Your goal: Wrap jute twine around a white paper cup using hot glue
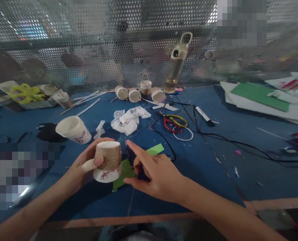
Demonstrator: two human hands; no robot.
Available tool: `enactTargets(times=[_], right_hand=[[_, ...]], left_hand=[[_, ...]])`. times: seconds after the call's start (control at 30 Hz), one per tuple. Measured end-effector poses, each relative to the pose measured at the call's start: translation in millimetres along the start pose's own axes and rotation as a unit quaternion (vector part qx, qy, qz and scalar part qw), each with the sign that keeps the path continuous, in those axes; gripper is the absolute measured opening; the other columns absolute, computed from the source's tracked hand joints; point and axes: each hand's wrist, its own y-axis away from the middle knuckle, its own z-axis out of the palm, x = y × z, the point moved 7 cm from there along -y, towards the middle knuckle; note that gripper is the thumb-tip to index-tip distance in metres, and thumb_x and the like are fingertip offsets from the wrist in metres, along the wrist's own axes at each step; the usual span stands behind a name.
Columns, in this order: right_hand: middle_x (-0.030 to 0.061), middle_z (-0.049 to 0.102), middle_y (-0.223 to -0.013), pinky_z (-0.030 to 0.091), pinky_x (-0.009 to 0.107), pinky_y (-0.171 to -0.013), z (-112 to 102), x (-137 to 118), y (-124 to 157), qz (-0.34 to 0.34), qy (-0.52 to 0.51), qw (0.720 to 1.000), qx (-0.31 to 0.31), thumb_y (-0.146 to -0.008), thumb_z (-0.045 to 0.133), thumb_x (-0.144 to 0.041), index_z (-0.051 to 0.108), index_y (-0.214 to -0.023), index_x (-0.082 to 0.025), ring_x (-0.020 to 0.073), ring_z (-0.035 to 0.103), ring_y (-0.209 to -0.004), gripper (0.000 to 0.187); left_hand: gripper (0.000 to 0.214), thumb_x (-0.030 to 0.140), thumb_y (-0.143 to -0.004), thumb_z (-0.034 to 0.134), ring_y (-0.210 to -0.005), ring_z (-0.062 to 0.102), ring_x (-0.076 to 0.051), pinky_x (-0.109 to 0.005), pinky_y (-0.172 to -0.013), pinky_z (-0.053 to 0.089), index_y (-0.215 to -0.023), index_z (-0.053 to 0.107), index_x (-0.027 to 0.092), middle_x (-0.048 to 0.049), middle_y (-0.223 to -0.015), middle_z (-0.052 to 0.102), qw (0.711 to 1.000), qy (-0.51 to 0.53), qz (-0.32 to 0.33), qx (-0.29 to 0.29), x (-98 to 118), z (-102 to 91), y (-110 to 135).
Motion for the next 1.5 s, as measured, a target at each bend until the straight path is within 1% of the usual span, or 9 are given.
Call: enactTargets(times=[0.1, 0.2, 0.3, 0.5, 0.7, 0.83, 0.97, 1.13, 1.5], right_hand=[[0.0046, 0.078, -0.107, 0.055, 0.025, -0.058, -12, 10, -3, 0.011, 0.044, 0.999, 0.009, -0.112, 0.048, -0.032, 0.039, -0.159, -0.022, 0.0099, 0.064, -0.059, 0.049], [0.0143, 0.077, -0.123, 0.064, 0.041, -0.082, -20, 24, 0, 0.021, 0.099, 0.995, -0.021, -0.107, 0.05, -0.023, 0.062, -0.139, -0.018, 0.0271, 0.076, -0.106, 0.034], [0.0163, 0.075, -0.13, 0.063, 0.057, -0.097, -18, 30, 12, 0.015, 0.127, 0.989, -0.079, -0.096, 0.05, -0.011, 0.065, -0.135, -0.015, 0.034, 0.073, -0.116, 0.042], [0.0181, 0.072, -0.127, 0.061, 0.063, -0.096, -8, 35, 30, 0.059, 0.151, 0.981, -0.108, -0.087, 0.052, -0.005, 0.061, -0.145, -0.013, 0.0374, 0.069, -0.114, 0.06], [0.0131, 0.073, -0.114, 0.06, 0.055, -0.095, -25, 54, 27, 0.146, 0.128, 0.981, -0.031, -0.086, 0.057, -0.01, 0.068, -0.135, -0.02, 0.035, 0.07, -0.109, 0.051], [0.0103, 0.074, -0.109, 0.061, 0.049, -0.084, -47, 63, 24, 0.205, 0.062, 0.973, 0.082, -0.099, 0.061, -0.035, 0.072, -0.119, -0.025, 0.0328, 0.072, -0.098, 0.025], [0.0075, 0.075, -0.104, 0.061, 0.043, -0.082, -56, 63, 18, 0.242, -0.049, 0.95, 0.19, -0.104, 0.059, -0.059, 0.07, -0.115, -0.027, 0.028, 0.073, -0.093, 0.036], [-0.0027, 0.053, -0.06, 0.05, 0.033, -0.055, -36, 59, 2, 0.237, -0.172, 0.946, 0.143, -0.103, 0.063, -0.059, 0.064, -0.078, -0.025, 0.0168, 0.055, -0.054, 0.042], [-0.0034, 0.06, -0.075, 0.043, 0.029, -0.059, -19, 35, 7, 0.081, -0.217, 0.972, 0.036, -0.092, 0.07, -0.023, 0.055, -0.076, -0.024, 0.0133, 0.056, -0.064, 0.022]], left_hand=[[0.057, 0.055, -0.082, 0.087, -0.114, 0.068, -0.03, -0.037, -0.092, 0.056, -0.13, 0.068, 0.03, -0.0069, -0.127, 0.073, 1.0, 0.025, -0.01, 0.006, -4, -5.1, 1], [0.053, 0.055, -0.082, 0.087, -0.108, 0.069, -0.028, -0.036, -0.088, 0.057, -0.127, 0.071, 0.03, -0.0059, -0.122, 0.074, 0.999, 0.038, -0.026, -0.005, -9, -2.0, 1], [0.051, 0.053, -0.082, 0.088, -0.101, 0.069, -0.026, -0.033, -0.082, 0.057, -0.126, 0.074, 0.031, -0.0051, -0.119, 0.073, 0.998, 0.041, -0.04, -0.032, -12, 4.6, 2], [0.046, 0.049, -0.086, 0.088, -0.105, 0.066, -0.026, -0.031, -0.084, 0.054, -0.126, 0.074, 0.03, -0.005, -0.119, 0.072, 0.997, 0.017, -0.053, -0.06, -14, 8.3, 6], [0.048, 0.049, -0.086, 0.089, -0.103, 0.066, -0.024, -0.031, -0.084, 0.054, -0.128, 0.073, 0.029, -0.0046, -0.118, 0.071, 0.997, 0.022, -0.052, -0.049, -18, 6.8, 3], [0.055, 0.052, -0.079, 0.093, -0.096, 0.068, -0.024, -0.031, -0.08, 0.055, -0.124, 0.074, 0.025, -0.005, -0.113, 0.073, 0.997, 0.05, -0.06, -0.02, -17, 8.5, 1], [0.057, 0.055, -0.076, 0.093, -0.095, 0.071, -0.024, -0.031, -0.082, 0.057, -0.12, 0.076, 0.023, -0.0063, -0.111, 0.076, 0.994, 0.085, -0.068, 0.015, -13, 7.2, 0], [0.057, 0.055, -0.078, 0.092, -0.091, 0.074, -0.024, -0.031, -0.082, 0.059, -0.12, 0.079, 0.02, -0.0076, -0.103, 0.08, 0.989, 0.115, -0.077, 0.048, -11, 2.4, -1], [0.043, 0.049, -0.083, 0.089, -0.086, 0.078, -0.024, -0.03, -0.081, 0.061, -0.115, 0.084, 0.021, -0.0071, -0.097, 0.085, 0.984, 0.144, -0.085, 0.063, -8, 0.0, 1]])
